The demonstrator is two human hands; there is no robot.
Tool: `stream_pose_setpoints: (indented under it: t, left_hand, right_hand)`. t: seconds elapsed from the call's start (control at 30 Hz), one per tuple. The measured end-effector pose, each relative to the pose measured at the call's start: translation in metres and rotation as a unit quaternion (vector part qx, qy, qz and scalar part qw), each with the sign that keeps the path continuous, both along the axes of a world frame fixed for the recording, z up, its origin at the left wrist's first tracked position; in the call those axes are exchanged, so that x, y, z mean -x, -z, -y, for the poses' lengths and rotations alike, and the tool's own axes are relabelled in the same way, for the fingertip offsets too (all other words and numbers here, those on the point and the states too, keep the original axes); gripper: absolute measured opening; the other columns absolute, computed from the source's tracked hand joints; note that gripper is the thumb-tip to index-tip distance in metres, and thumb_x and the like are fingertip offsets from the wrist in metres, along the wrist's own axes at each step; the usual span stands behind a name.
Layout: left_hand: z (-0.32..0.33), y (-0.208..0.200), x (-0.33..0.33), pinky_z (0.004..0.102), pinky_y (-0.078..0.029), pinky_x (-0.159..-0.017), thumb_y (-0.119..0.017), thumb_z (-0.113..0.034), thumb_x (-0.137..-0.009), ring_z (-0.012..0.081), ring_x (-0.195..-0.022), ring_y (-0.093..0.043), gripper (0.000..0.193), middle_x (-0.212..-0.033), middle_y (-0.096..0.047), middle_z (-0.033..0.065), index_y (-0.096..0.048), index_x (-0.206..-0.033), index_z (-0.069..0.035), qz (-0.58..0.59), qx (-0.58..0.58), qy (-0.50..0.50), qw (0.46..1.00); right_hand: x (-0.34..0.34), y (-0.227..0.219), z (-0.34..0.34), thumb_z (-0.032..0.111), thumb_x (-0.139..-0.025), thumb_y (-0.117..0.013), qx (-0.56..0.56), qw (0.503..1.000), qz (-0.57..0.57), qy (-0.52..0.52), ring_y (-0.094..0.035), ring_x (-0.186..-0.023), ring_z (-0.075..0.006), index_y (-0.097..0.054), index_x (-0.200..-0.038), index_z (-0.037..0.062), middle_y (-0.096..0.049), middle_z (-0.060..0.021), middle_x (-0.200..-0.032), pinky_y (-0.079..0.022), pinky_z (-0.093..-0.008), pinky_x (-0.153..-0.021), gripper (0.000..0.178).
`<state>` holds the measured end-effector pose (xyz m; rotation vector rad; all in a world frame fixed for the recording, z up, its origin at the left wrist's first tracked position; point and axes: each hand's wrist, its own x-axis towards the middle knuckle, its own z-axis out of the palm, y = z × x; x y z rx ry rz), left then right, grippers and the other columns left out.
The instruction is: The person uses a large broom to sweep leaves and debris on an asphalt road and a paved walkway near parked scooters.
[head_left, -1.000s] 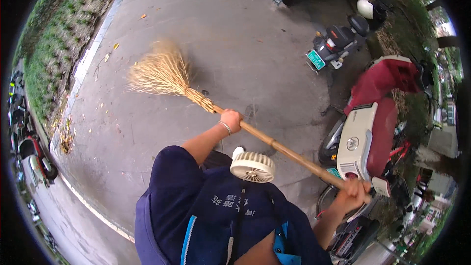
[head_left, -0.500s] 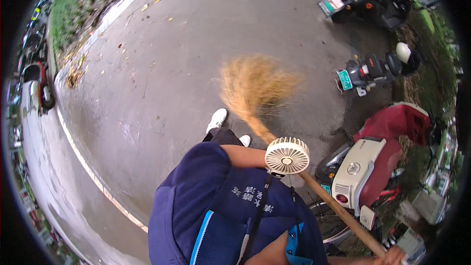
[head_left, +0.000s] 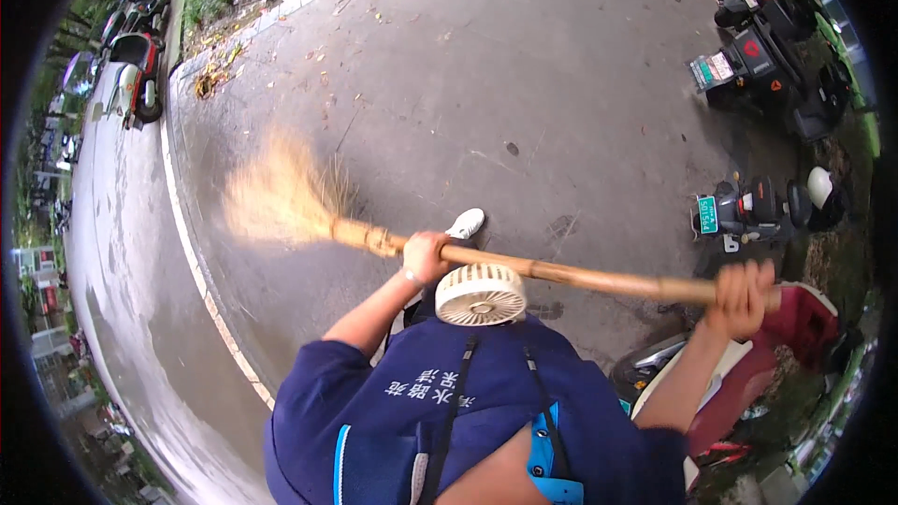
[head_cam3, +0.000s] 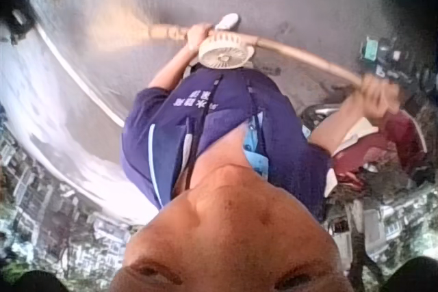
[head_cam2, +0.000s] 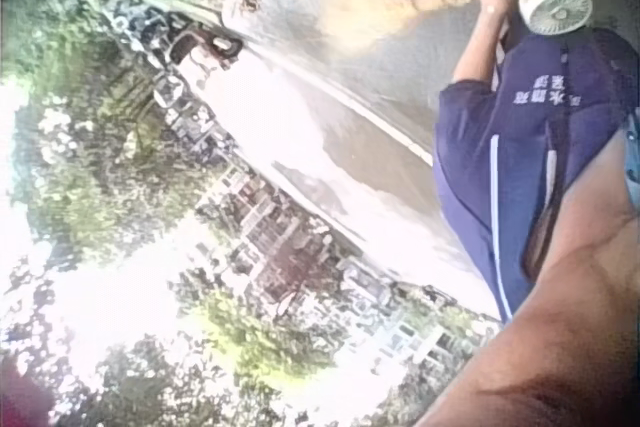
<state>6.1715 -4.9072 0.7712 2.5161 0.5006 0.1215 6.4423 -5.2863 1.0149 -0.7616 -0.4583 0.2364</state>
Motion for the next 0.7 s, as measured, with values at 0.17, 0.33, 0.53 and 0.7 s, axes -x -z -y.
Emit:
stream_pose_setpoints:
  t: [0.17, 0.33, 0.53, 0.7]
  left_hand:
    - [-0.013, 0.068, 0.049, 0.0421, -0.050, -0.069, -0.074, -0.045, -0.066, 0.0323, -0.077, -0.066, 0.039, -0.076, -0.067, 0.0130, -0.070, -0.088, -0.014, -0.201, 0.237, -0.126, 0.942]
    - [-0.035, 0.066, -0.098, 0.0390, -0.050, -0.065, -0.076, -0.036, -0.069, 0.0323, -0.073, -0.067, 0.032, -0.075, -0.066, 0.0171, -0.071, -0.089, -0.012, -0.159, 0.185, -0.186, 0.952]
    - [-0.065, -0.008, -0.313, 0.0414, -0.050, -0.059, -0.067, -0.017, -0.064, 0.0360, -0.067, -0.063, 0.011, -0.067, -0.063, 0.0146, -0.065, -0.073, -0.010, 0.057, 0.091, 0.006, 0.994]
    - [0.021, -0.067, -0.402, 0.0422, -0.049, -0.059, -0.068, -0.023, -0.063, 0.0315, -0.063, -0.062, 0.013, -0.065, -0.063, 0.0102, -0.065, -0.074, -0.016, 0.020, 0.059, 0.330, 0.942]
  right_hand:
    - [-0.050, -0.006, -0.191, 0.004, -0.078, -0.053, 0.113, 0.964, -0.083, -0.227, -0.034, -0.042, -0.0115, -0.049, -0.084, 0.0107, -0.032, 0.0024, -0.051, -0.034, -0.0306, -0.050, 0.010]
    - [-0.108, -0.099, -0.272, 0.004, -0.079, -0.053, 0.082, 0.917, 0.113, -0.374, -0.036, -0.038, -0.0108, -0.047, -0.086, 0.0063, -0.033, 0.0017, -0.048, -0.036, -0.0302, -0.045, 0.009]
    - [-0.168, -0.162, -0.170, -0.001, -0.076, -0.051, 0.038, 0.956, 0.275, -0.088, -0.041, -0.033, -0.0069, -0.040, -0.086, 0.0091, -0.044, 0.0024, -0.048, -0.038, -0.0245, -0.036, 0.018]
    - [-0.067, -0.169, 0.013, 0.003, -0.084, -0.046, 0.072, 0.889, 0.107, 0.439, -0.040, -0.046, -0.0084, -0.040, -0.100, 0.0069, -0.049, -0.0035, -0.073, -0.038, -0.0235, -0.045, 0.018]
